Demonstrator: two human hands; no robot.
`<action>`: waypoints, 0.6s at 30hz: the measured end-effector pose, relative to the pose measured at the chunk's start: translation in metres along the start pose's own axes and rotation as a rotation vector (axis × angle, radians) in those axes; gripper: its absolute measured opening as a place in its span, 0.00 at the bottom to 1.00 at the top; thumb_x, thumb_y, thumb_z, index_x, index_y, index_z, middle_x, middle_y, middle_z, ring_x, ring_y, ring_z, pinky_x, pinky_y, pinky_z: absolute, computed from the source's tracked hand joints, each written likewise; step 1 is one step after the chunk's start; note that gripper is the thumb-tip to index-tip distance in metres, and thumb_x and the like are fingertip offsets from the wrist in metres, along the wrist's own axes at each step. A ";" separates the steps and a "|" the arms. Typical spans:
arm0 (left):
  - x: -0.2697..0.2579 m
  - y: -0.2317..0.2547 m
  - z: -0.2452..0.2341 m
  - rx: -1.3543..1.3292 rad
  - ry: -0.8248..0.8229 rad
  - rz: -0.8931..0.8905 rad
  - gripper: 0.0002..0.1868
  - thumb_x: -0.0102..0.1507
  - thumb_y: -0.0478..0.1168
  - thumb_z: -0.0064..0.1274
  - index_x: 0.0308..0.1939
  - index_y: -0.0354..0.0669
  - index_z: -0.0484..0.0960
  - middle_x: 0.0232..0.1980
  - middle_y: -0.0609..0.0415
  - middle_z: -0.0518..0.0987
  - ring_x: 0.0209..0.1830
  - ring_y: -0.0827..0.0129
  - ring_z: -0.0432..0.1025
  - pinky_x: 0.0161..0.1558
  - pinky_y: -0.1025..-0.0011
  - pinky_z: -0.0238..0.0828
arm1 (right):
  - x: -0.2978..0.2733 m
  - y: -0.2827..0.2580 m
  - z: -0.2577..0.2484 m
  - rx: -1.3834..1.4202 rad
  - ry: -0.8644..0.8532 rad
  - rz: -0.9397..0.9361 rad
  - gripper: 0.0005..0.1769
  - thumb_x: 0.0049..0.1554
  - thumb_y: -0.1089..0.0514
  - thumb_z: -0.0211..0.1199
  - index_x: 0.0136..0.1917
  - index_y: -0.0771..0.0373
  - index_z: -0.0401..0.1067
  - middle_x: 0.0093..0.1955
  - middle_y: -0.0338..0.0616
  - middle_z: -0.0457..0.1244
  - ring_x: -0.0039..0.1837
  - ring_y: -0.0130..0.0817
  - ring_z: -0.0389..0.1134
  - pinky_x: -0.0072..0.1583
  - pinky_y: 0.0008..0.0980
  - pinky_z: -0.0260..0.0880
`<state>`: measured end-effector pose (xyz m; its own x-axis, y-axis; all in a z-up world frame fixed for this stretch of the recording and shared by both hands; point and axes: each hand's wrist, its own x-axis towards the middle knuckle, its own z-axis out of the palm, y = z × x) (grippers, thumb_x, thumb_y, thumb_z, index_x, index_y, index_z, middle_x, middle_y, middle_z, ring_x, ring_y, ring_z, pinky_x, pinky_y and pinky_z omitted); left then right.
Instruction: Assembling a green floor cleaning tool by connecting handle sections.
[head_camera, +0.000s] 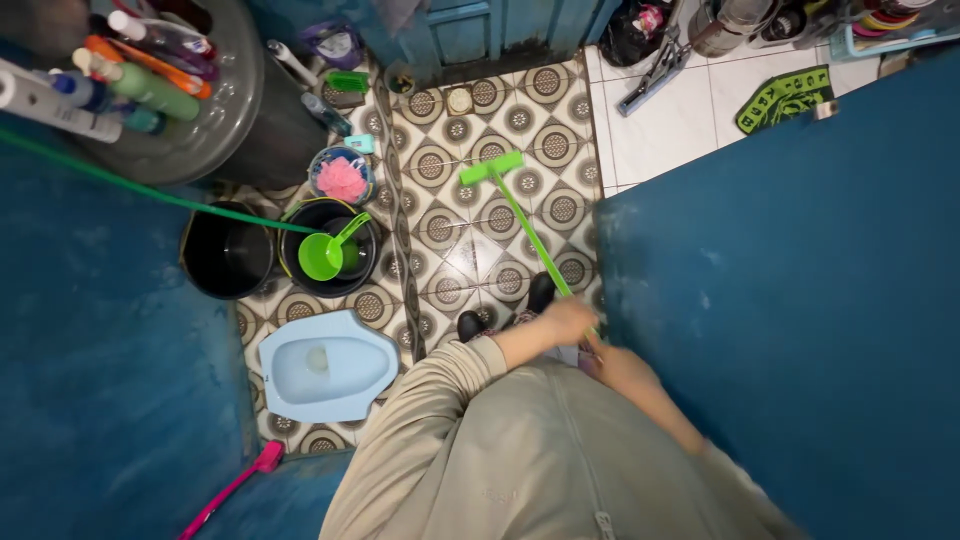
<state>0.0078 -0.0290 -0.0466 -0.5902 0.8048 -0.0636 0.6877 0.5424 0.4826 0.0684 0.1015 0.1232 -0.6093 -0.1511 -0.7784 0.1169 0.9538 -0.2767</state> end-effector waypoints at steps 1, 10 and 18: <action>-0.005 0.008 0.002 0.003 0.001 -0.002 0.08 0.65 0.45 0.50 0.35 0.59 0.85 0.40 0.61 0.84 0.48 0.63 0.79 0.52 0.58 0.78 | -0.006 0.013 0.014 -0.001 0.001 -0.003 0.35 0.63 0.43 0.50 0.79 0.56 0.57 0.56 0.68 0.70 0.61 0.65 0.71 0.63 0.62 0.73; -0.045 0.026 0.035 -0.091 -0.195 0.174 0.10 0.54 0.46 0.63 0.39 0.56 0.87 0.41 0.57 0.84 0.47 0.55 0.79 0.53 0.50 0.76 | -0.078 -0.045 0.005 -0.186 -0.017 -0.078 0.25 0.63 0.55 0.48 0.72 0.48 0.67 0.48 0.58 0.73 0.57 0.52 0.75 0.59 0.47 0.78; -0.055 -0.056 0.003 0.032 0.014 -0.045 0.05 0.56 0.41 0.59 0.34 0.48 0.87 0.37 0.52 0.82 0.46 0.52 0.77 0.50 0.51 0.74 | 0.058 -0.039 0.077 -0.094 0.134 -0.039 0.31 0.61 0.34 0.51 0.73 0.45 0.66 0.40 0.47 0.72 0.51 0.47 0.76 0.50 0.49 0.78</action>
<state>0.0028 -0.1028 -0.0724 -0.6268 0.7758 -0.0723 0.6732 0.5859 0.4511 0.0890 0.0356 0.0458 -0.7115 -0.1590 -0.6844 0.0208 0.9689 -0.2467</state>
